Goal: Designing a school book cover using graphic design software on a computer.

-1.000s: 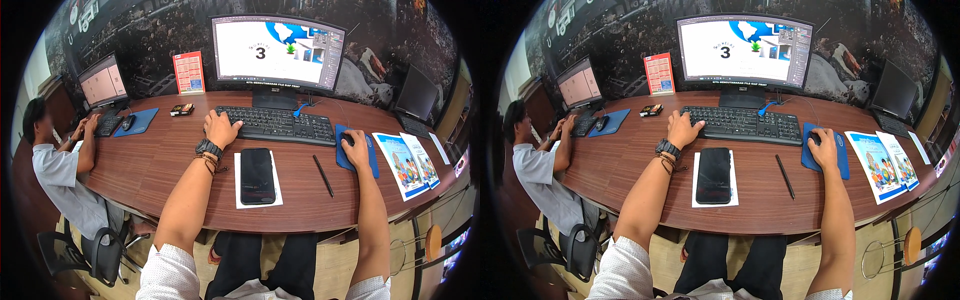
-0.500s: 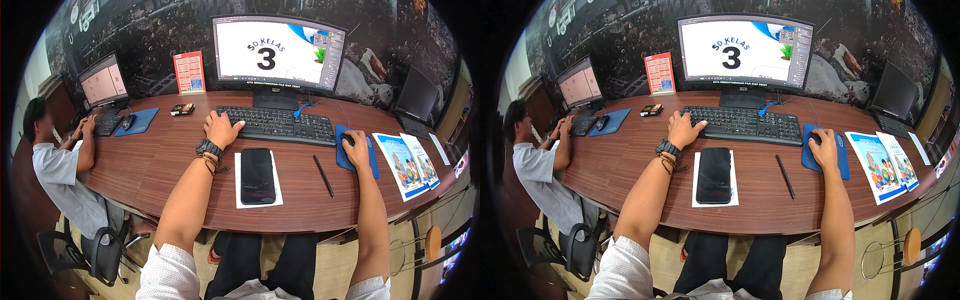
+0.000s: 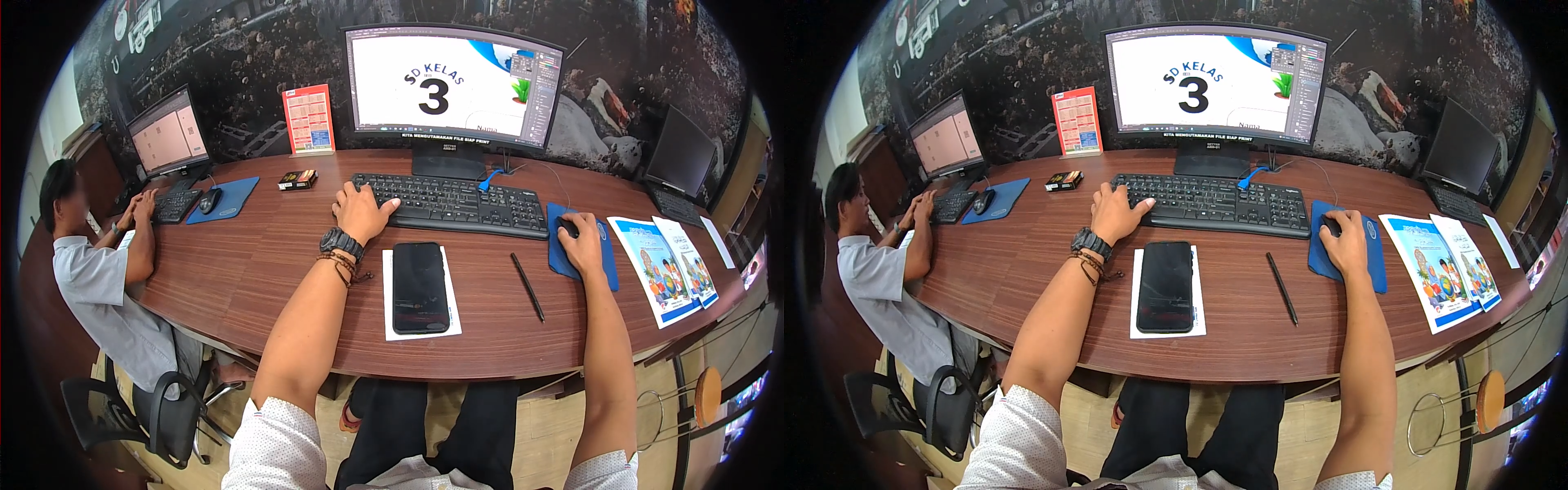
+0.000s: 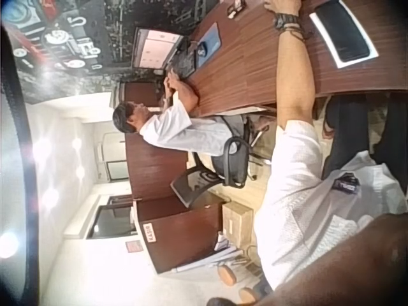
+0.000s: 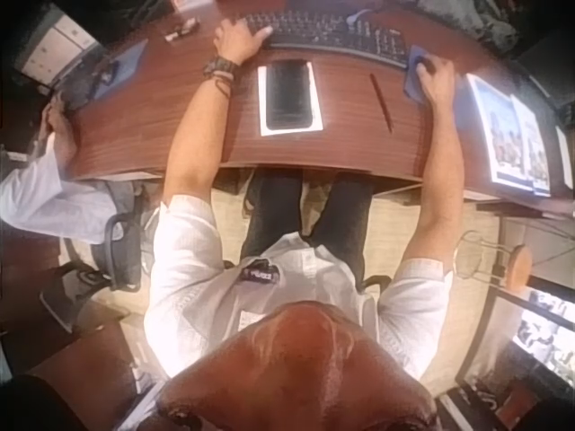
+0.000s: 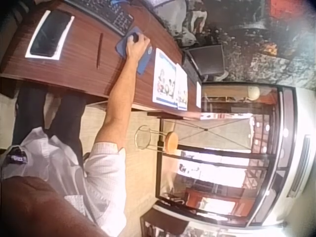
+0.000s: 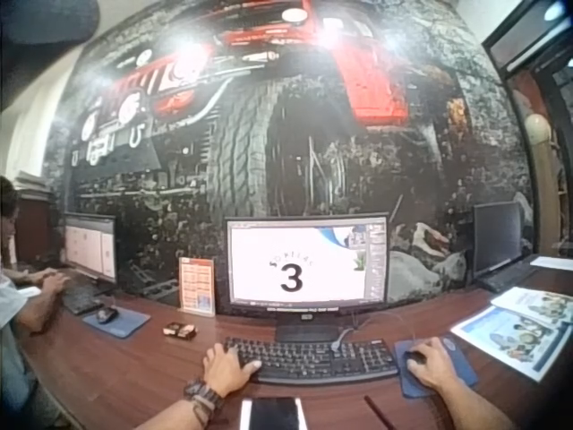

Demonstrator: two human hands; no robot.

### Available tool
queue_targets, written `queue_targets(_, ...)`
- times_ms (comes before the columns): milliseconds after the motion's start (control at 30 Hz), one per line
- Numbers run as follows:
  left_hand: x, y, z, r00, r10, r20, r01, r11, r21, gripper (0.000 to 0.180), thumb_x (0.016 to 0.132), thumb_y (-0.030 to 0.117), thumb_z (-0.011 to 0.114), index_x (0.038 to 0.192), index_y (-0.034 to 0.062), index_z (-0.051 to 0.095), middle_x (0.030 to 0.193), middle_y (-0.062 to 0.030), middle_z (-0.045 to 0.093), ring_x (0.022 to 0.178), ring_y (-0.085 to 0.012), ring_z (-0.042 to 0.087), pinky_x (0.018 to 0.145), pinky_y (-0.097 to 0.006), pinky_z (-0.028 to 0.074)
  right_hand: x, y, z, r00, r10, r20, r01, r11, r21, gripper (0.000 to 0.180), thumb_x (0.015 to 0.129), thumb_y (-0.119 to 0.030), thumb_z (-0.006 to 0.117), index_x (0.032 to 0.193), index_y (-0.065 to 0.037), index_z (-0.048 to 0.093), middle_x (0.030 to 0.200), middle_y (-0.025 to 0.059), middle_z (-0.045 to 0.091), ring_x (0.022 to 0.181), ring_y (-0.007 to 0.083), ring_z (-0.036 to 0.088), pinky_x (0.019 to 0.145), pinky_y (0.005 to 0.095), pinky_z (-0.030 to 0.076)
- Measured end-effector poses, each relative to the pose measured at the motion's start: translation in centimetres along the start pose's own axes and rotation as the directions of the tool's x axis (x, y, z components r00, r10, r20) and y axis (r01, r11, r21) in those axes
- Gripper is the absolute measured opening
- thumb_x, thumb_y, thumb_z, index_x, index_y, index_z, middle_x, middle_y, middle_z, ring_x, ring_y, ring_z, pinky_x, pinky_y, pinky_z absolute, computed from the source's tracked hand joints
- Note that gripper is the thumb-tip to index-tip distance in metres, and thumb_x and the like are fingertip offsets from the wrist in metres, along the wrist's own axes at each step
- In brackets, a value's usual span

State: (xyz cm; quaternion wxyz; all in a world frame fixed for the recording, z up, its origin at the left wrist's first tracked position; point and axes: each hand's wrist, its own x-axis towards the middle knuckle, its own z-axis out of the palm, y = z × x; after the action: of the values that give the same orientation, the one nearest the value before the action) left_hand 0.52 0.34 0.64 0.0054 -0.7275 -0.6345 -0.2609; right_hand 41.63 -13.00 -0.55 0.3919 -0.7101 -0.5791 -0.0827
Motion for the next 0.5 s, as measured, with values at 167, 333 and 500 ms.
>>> queue_targets(167,-0.1,-0.1,0.2,0.998,0.041,-0.053,-0.038,0.998,0.045,0.073,0.087,0.057,0.065,0.122,-0.0082,0.060,0.124,-0.0279,0.049,0.115,-0.0456,0.049,0.099,-0.054,0.041,-0.1,-0.1,0.0,1.000,0.009,0.001,-0.009,1.000,0.004,0.033,0.081,-0.021,0.067,0.111,-0.008,0.070,0.121,0.0171,0.057,0.114,0.0372,0.058,0.097,0.0433,0.047)
queue_targets(333,-0.4,1.5,-0.1,0.998,0.061,0.016,-0.061,0.998,-0.011,0.078,0.086,0.065,0.061,0.131,0.0014,0.058,0.137,-0.0304,0.042,0.128,-0.0488,0.040,0.106,-0.060,0.033,-0.1,0.1,-0.1,1.000,0.003,-0.014,-0.003,1.000,-0.009,0.034,0.081,-0.021,0.066,0.113,-0.008,0.069,0.120,0.0166,0.058,0.113,0.0371,0.058,0.097,0.0436,0.047)
queue_targets(500,0.0,2.8,-0.2,0.975,-0.027,0.223,0.023,1.000,0.018,0.085,0.085,0.082,0.042,0.140,0.0186,0.056,0.153,-0.0304,0.024,0.144,-0.0516,0.018,0.109,-0.073,0.014,-0.2,-0.6,0.0,1.000,-0.008,0.014,0.007,1.000,0.028,0.033,0.081,-0.019,0.066,0.112,-0.008,0.068,0.120,0.0151,0.058,0.114,0.0362,0.057,0.098,0.0432,0.047)
